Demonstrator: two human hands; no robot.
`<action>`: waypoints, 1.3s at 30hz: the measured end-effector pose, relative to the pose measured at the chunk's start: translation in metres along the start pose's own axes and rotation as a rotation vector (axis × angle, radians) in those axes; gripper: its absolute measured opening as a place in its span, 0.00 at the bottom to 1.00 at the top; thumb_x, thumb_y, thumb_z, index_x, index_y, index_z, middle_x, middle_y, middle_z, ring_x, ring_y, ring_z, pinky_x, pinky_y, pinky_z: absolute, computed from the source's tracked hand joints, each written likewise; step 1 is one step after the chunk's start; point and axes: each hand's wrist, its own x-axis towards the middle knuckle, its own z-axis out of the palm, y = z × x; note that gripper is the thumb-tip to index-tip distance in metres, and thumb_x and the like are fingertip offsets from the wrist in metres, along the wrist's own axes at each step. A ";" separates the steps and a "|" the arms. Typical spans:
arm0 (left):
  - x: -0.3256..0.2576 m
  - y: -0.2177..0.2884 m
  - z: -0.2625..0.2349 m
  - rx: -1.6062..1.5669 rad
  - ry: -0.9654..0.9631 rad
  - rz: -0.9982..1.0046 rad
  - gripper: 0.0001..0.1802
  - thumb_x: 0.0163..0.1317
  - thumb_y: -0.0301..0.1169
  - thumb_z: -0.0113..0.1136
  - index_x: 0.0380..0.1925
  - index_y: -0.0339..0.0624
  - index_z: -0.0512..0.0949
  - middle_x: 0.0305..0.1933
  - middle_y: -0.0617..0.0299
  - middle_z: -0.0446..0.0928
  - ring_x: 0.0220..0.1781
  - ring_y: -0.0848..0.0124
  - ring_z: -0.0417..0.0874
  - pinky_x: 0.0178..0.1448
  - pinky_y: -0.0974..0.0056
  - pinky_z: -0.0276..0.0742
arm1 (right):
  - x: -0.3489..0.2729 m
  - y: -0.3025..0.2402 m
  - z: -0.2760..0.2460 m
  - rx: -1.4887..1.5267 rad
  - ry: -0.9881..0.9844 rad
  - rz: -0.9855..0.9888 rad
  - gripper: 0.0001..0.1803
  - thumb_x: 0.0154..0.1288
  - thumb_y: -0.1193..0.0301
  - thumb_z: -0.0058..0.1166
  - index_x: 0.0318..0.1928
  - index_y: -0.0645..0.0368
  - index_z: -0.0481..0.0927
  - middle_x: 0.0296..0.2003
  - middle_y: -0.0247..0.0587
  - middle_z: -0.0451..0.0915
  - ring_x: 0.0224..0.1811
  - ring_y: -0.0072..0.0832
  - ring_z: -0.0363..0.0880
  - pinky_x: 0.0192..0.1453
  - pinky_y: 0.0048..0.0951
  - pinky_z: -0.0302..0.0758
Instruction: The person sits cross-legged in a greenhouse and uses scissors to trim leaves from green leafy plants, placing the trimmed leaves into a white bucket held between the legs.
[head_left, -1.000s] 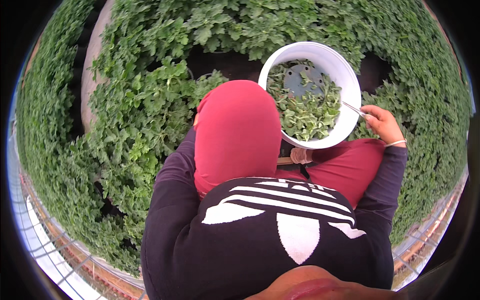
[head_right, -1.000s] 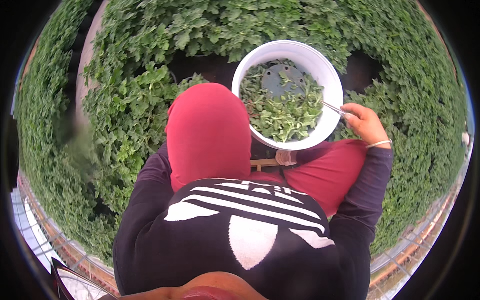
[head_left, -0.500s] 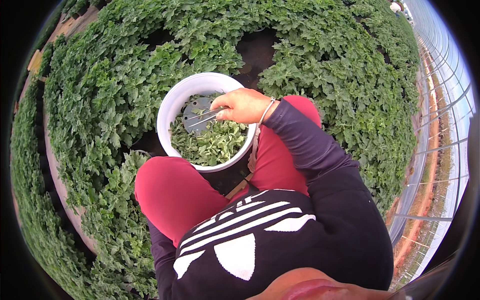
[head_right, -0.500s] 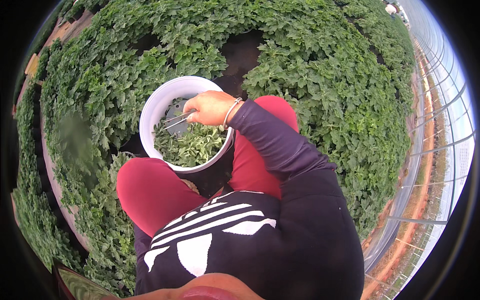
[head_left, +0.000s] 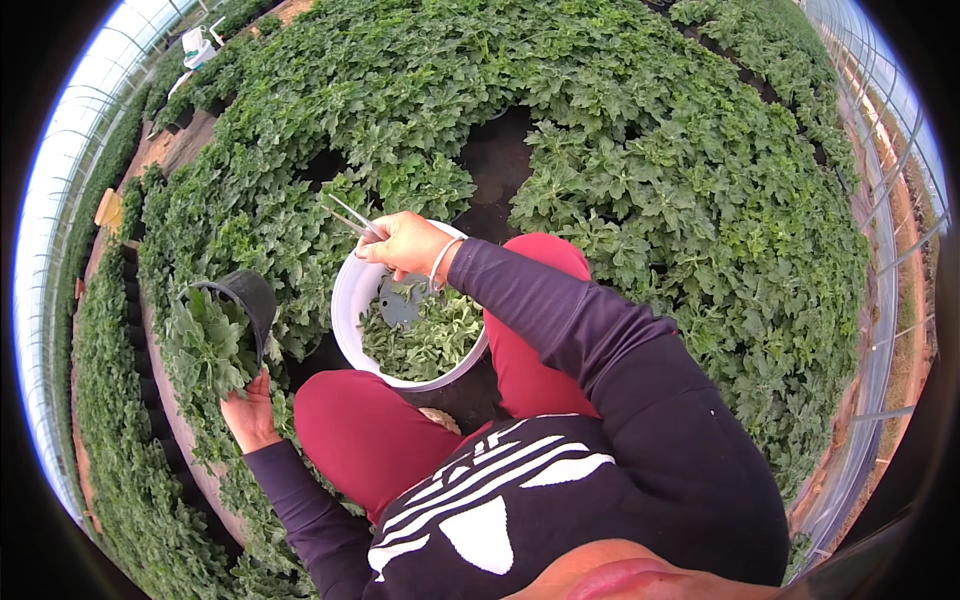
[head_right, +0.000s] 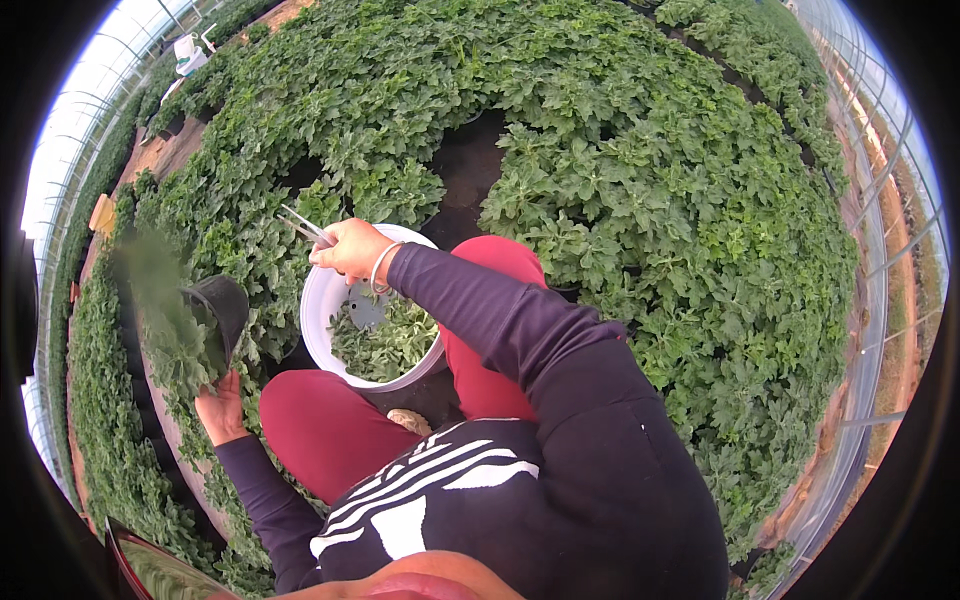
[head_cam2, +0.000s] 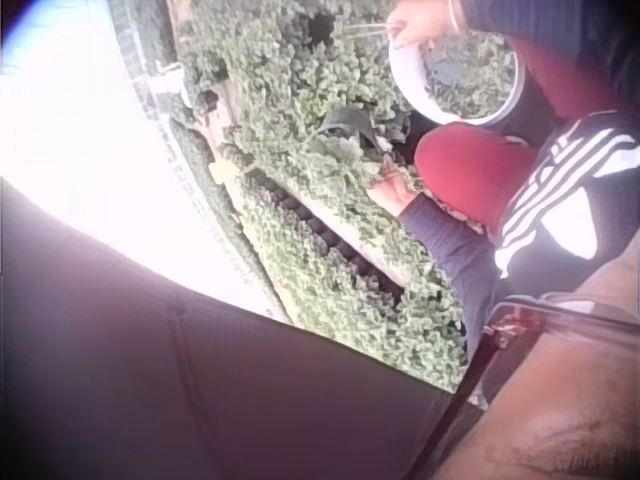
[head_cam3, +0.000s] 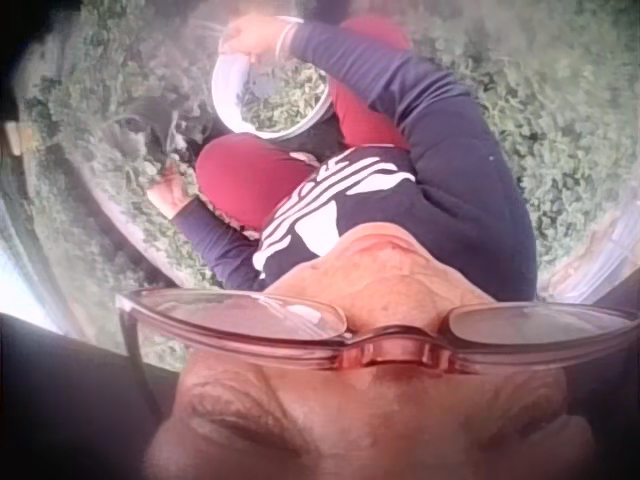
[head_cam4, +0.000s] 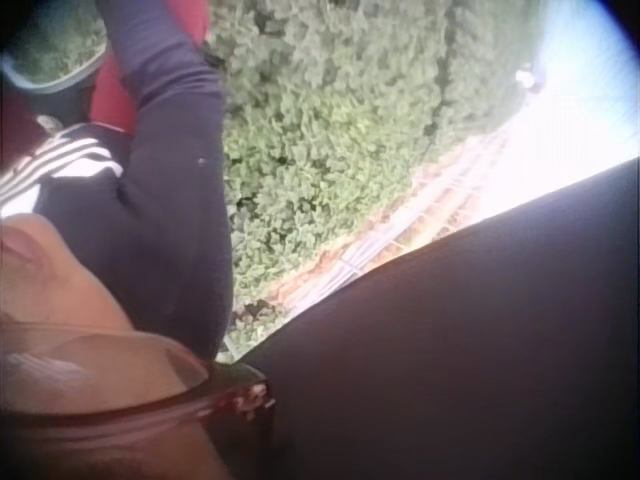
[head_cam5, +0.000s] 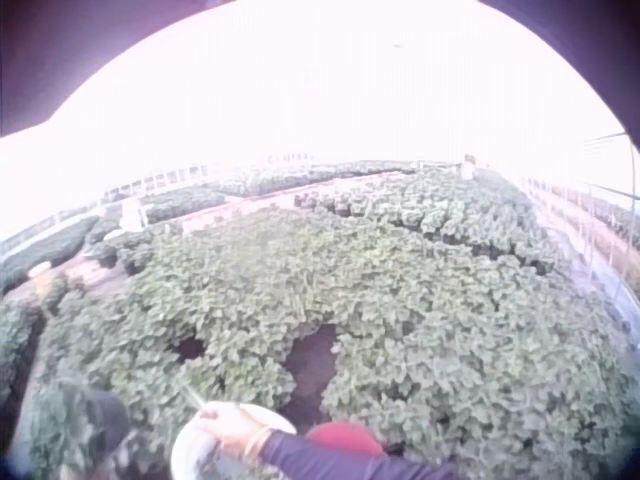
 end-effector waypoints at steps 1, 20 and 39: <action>-0.002 0.009 0.020 0.020 -0.069 0.036 0.19 0.74 0.38 0.46 0.56 0.39 0.75 0.47 0.53 0.84 0.39 0.58 0.88 0.59 0.47 0.84 | 0.001 -0.003 0.001 0.032 0.018 0.060 0.15 0.69 0.64 0.64 0.48 0.60 0.83 0.34 0.31 0.82 0.27 0.15 0.76 0.27 0.22 0.78; -0.039 -0.115 0.156 0.131 -0.257 -0.308 0.17 0.75 0.31 0.38 0.54 0.35 0.72 0.46 0.48 0.82 0.37 0.51 0.87 0.57 0.39 0.83 | -0.024 0.002 -0.030 0.099 0.151 0.163 0.13 0.69 0.66 0.58 0.50 0.58 0.78 0.37 0.38 0.81 0.27 0.24 0.77 0.27 0.30 0.80; -0.081 -0.060 0.170 0.602 -0.294 -0.164 0.15 0.73 0.26 0.46 0.56 0.46 0.76 0.50 0.62 0.82 0.42 0.69 0.84 0.36 0.55 0.88 | -0.020 0.008 -0.021 0.110 -0.010 0.350 0.14 0.74 0.67 0.46 0.57 0.50 0.70 0.37 0.33 0.74 0.20 0.19 0.65 0.36 0.40 0.84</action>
